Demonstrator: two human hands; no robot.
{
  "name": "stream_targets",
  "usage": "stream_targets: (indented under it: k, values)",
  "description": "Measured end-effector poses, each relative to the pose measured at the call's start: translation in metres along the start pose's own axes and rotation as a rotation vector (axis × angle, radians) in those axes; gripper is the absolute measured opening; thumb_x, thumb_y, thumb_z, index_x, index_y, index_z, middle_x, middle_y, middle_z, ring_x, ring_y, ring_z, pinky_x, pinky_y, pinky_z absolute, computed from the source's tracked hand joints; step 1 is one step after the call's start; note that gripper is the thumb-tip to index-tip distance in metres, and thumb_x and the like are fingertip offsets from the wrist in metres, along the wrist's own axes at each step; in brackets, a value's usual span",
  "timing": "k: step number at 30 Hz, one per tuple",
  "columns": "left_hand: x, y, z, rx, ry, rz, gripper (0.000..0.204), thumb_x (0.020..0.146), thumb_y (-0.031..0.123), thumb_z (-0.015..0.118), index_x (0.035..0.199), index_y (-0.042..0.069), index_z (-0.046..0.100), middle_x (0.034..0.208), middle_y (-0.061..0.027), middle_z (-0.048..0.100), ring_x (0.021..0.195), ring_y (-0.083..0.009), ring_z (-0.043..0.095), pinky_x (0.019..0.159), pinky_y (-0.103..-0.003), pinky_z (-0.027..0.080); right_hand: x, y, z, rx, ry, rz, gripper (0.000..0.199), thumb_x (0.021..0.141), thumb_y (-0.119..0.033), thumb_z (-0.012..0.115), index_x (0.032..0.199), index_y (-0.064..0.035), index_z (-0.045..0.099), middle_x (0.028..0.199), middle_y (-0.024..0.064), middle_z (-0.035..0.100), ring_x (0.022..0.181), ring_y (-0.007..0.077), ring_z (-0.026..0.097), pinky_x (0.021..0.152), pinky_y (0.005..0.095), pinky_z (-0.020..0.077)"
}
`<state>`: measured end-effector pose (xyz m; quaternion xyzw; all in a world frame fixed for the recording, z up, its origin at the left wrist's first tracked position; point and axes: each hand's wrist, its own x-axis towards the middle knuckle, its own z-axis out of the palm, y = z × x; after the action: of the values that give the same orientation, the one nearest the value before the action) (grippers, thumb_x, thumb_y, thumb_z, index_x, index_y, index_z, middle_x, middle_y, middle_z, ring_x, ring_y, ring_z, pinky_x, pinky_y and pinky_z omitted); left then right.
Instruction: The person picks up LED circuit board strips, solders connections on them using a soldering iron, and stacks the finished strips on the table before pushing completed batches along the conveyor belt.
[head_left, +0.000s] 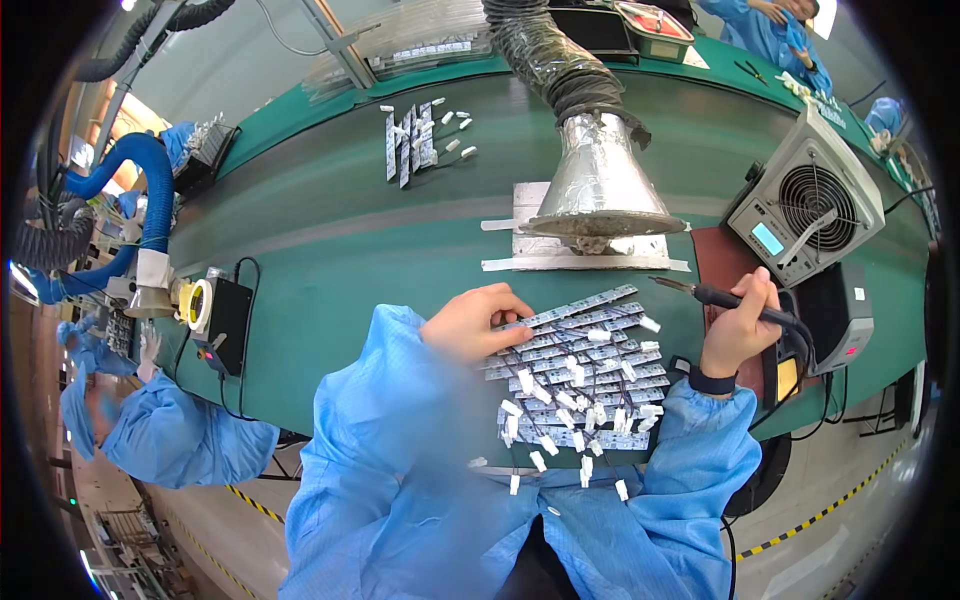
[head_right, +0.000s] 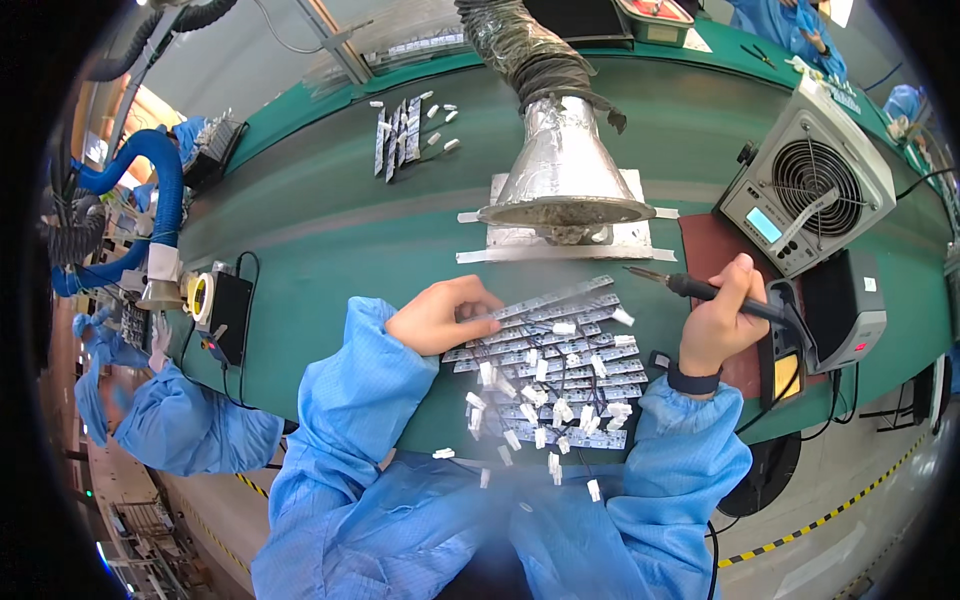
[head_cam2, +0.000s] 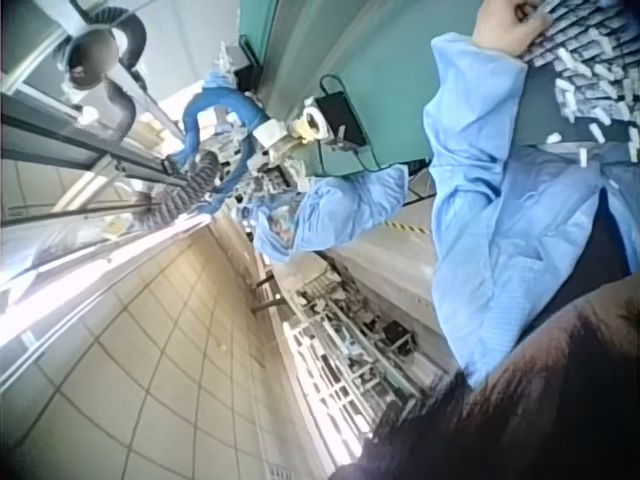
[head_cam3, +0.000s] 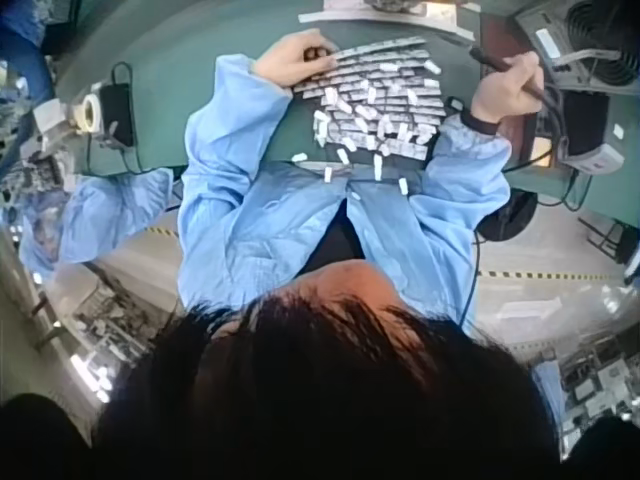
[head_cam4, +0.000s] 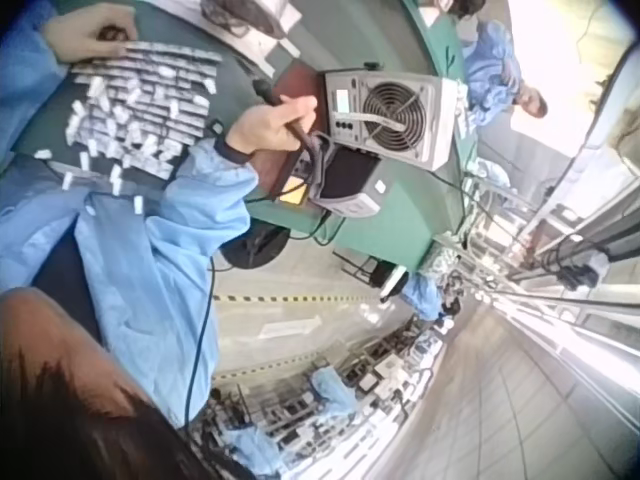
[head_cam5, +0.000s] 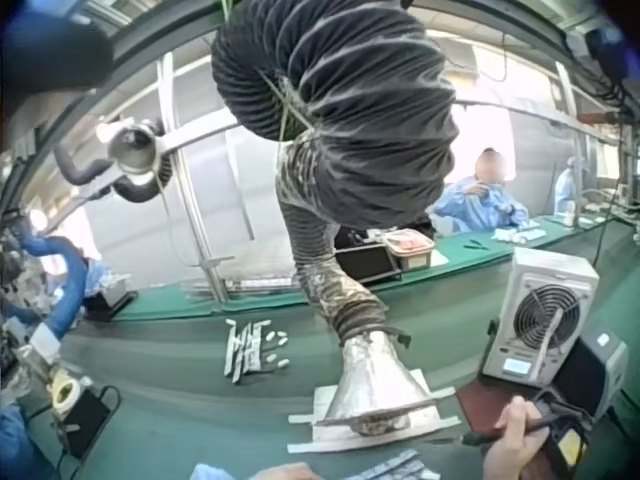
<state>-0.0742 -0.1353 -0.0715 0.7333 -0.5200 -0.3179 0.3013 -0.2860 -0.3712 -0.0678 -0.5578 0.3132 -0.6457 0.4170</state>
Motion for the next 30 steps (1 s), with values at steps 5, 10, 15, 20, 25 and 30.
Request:
stream_targets:
  k: [5,10,15,20,25,30]
  values:
    - [0.004,-0.007,0.003,-0.360,0.142,-0.015,0.028,0.085,0.018,0.072,0.108,0.002,0.066,0.092,-0.0068,0.065,0.082,-0.0140,0.060,0.076,-0.029,0.049,-0.001,-0.005,-0.001,0.151,0.092,-0.133,0.034,0.097,-0.009,0.052,0.064,-0.0027,0.043,0.062,0.0015,0.041,0.058,0.0096,0.039,0.055,0.0249,0.0304]
    - [0.002,0.008,0.021,0.008,0.409,0.173,0.035,0.081,0.018,0.074,0.111,0.002,0.066,0.100,-0.0164,0.070,0.087,-0.0280,0.070,0.077,-0.035,0.054,-0.032,-0.027,0.013,0.236,-0.067,-0.334,0.037,0.096,-0.008,0.048,0.062,-0.0048,0.035,0.056,0.0028,0.033,0.053,0.0121,0.033,0.050,0.0293,0.0248]
    - [-0.001,0.013,0.026,0.258,0.462,0.339,0.033,0.078,0.016,0.075,0.108,0.004,0.067,0.096,-0.0126,0.070,0.079,-0.0310,0.068,0.069,-0.037,0.056,-0.058,-0.042,0.026,0.119,-0.482,-0.542,0.036,0.094,-0.013,0.046,0.060,-0.0038,0.038,0.049,0.0047,0.035,0.043,0.0128,0.030,0.042,0.0312,0.0195]
    - [-0.001,0.012,0.028,0.284,0.477,0.361,0.031,0.078,0.014,0.075,0.107,0.005,0.067,0.093,-0.0120,0.069,0.076,-0.0304,0.068,0.066,-0.037,0.055,-0.064,-0.038,0.030,0.101,-0.526,-0.513,0.037,0.093,-0.012,0.046,0.058,-0.0038,0.038,0.048,0.0042,0.036,0.043,0.0133,0.032,0.042,0.0313,0.0207]
    - [0.000,0.010,0.028,0.300,0.489,0.386,0.031,0.077,0.011,0.075,0.106,0.005,0.066,0.087,-0.0106,0.067,0.070,-0.0292,0.066,0.061,-0.037,0.053,-0.067,-0.036,0.031,0.099,-0.553,-0.487,0.037,0.093,-0.013,0.046,0.058,-0.0032,0.037,0.048,0.0046,0.037,0.043,0.0133,0.032,0.042,0.0316,0.0205]
    - [-0.001,0.013,0.027,0.308,0.484,0.376,0.032,0.076,0.010,0.075,0.107,0.004,0.066,0.085,-0.0106,0.065,0.067,-0.0290,0.065,0.059,-0.037,0.052,-0.068,-0.035,0.034,0.102,-0.570,-0.470,0.036,0.093,-0.012,0.046,0.059,-0.0030,0.037,0.048,0.0046,0.037,0.043,0.0135,0.031,0.042,0.0316,0.0205]
